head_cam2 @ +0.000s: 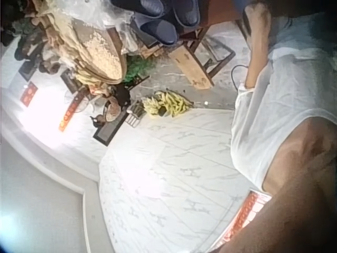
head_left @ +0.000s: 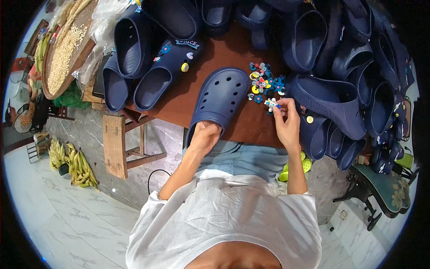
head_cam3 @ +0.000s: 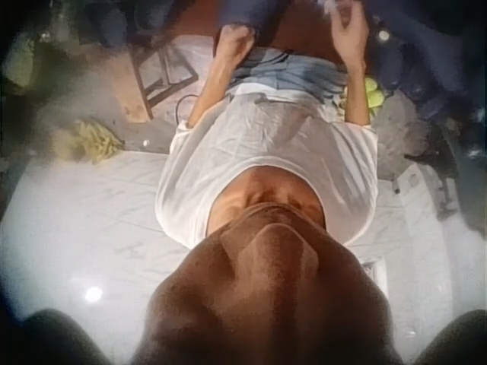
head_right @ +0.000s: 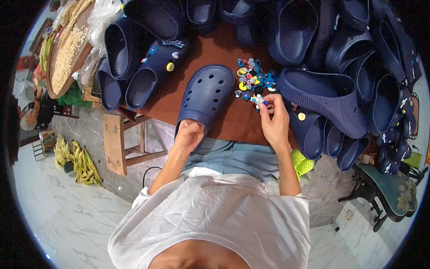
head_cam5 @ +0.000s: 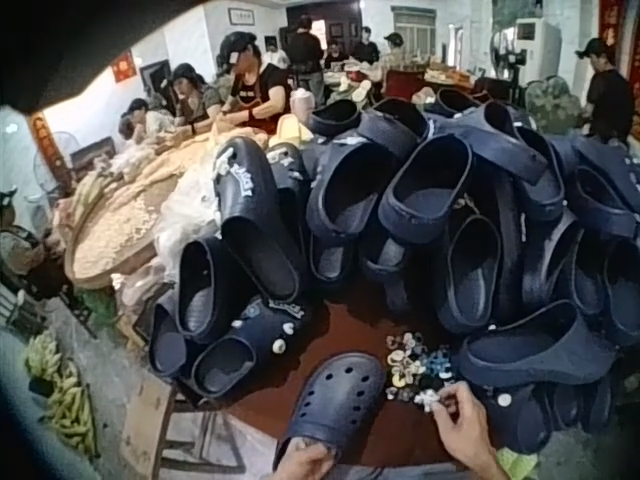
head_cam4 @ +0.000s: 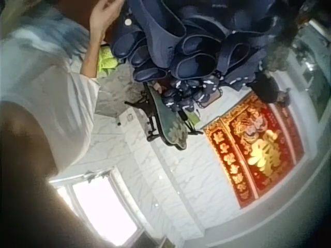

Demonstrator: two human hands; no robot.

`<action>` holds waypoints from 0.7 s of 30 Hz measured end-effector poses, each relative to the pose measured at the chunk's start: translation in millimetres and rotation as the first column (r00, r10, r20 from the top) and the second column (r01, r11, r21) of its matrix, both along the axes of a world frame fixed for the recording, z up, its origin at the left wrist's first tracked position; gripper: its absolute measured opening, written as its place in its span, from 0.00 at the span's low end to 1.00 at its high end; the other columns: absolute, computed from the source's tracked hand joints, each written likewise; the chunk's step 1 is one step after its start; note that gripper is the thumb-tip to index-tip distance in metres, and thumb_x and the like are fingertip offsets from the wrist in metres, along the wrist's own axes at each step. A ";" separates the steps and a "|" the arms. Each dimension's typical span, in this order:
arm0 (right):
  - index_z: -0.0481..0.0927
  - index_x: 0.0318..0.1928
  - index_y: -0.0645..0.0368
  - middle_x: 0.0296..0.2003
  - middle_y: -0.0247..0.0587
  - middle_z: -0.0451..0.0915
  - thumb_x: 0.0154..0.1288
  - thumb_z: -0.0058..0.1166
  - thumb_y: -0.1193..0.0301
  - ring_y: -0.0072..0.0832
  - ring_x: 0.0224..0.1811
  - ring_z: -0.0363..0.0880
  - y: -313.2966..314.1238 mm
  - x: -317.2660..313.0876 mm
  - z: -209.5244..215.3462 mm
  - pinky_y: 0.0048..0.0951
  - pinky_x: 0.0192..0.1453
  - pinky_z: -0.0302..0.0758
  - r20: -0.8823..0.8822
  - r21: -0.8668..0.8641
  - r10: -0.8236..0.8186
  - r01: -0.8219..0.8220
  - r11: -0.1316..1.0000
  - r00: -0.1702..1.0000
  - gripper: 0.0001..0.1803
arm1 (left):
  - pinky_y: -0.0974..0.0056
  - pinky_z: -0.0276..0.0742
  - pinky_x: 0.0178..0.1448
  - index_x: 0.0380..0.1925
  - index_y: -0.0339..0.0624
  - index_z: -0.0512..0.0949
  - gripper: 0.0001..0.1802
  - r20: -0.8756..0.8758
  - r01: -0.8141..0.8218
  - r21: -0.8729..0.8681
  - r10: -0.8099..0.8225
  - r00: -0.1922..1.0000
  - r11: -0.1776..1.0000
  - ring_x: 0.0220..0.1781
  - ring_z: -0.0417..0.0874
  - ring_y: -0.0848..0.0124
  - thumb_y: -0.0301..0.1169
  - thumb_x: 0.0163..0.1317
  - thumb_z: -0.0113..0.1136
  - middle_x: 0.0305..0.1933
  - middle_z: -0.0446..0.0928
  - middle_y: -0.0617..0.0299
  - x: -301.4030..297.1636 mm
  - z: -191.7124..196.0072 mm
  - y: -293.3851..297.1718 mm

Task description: Manually inserting decorative charms into the holes of foam clogs.

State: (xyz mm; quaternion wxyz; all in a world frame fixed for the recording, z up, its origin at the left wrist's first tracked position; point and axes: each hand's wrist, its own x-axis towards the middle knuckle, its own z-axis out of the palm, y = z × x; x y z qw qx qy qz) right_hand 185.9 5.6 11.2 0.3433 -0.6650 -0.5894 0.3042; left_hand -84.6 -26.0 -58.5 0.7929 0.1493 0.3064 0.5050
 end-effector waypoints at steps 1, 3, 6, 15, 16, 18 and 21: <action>0.73 0.45 0.62 0.38 0.41 0.79 0.70 0.55 0.73 0.28 0.36 0.79 2.3 -1.0 4.3 0.30 0.42 0.76 -0.109 -0.010 0.017 -0.018 1.000 0.994 0.08 | 0.62 0.73 0.63 0.56 0.31 0.72 0.26 -0.035 -0.057 -0.098 0.053 0.998 0.994 0.56 0.78 0.67 0.13 0.54 0.54 0.55 0.76 0.58 3.1 4.1 2.3; 0.73 0.47 0.61 0.39 0.38 0.79 0.72 0.52 0.75 0.21 0.37 0.78 6.6 -0.7 7.4 0.25 0.43 0.76 -0.220 0.004 0.084 -0.085 0.996 0.972 0.06 | 0.60 0.74 0.66 0.57 0.30 0.72 0.24 -0.072 -0.115 -0.191 0.103 0.992 0.975 0.58 0.79 0.65 0.13 0.59 0.53 0.56 0.76 0.56 12.3 10.5 10.6; 0.74 0.48 0.62 0.39 0.37 0.79 0.72 0.52 0.77 0.21 0.37 0.78 20.1 -9.9 11.8 0.24 0.43 0.76 -0.322 0.003 0.153 -0.161 0.987 0.934 0.07 | 0.55 0.73 0.70 0.60 0.31 0.71 0.19 0.145 -0.271 -0.297 0.323 0.935 0.916 0.63 0.77 0.62 0.19 0.69 0.50 0.62 0.75 0.52 28.0 21.0 32.4; 0.77 0.46 0.62 0.34 0.34 0.77 0.70 0.54 0.75 0.20 0.34 0.76 69.7 -40.7 28.9 0.24 0.42 0.74 -0.260 0.052 0.317 -0.315 0.948 0.912 0.07 | 0.47 0.69 0.72 0.65 0.37 0.68 0.24 0.582 -0.106 -0.219 0.217 0.784 0.970 0.67 0.74 0.55 0.39 0.78 0.37 0.68 0.70 0.48 39.6 25.4 70.5; 0.77 0.46 0.62 0.34 0.34 0.77 0.70 0.54 0.75 0.20 0.34 0.76 73.8 -43.1 28.0 0.24 0.42 0.74 -0.259 0.051 0.319 -0.316 0.947 0.912 0.07 | 0.47 0.69 0.73 0.66 0.37 0.67 0.25 0.537 -0.105 -0.267 0.238 0.809 0.958 0.68 0.73 0.54 0.40 0.78 0.35 0.69 0.69 0.47 41.9 30.8 71.4; 0.78 0.45 0.62 0.32 0.34 0.76 0.68 0.57 0.73 0.20 0.34 0.76 82.5 -47.0 26.0 0.24 0.40 0.73 -0.227 0.030 0.374 -0.377 0.926 0.899 0.08 | 0.46 0.68 0.73 0.67 0.37 0.66 0.26 0.491 -0.107 -0.315 0.258 0.832 0.943 0.69 0.72 0.54 0.41 0.78 0.34 0.70 0.68 0.47 43.1 35.0 70.9; 0.80 0.44 0.62 0.32 0.34 0.77 0.65 0.60 0.72 0.20 0.33 0.76 90.3 -52.5 31.1 0.24 0.39 0.73 -0.192 -0.018 0.412 -0.423 0.906 0.891 0.10 | 0.47 0.68 0.73 0.68 0.37 0.64 0.27 0.559 -0.079 -0.284 0.232 0.796 0.955 0.70 0.71 0.55 0.41 0.78 0.34 0.71 0.66 0.46 42.8 40.7 65.6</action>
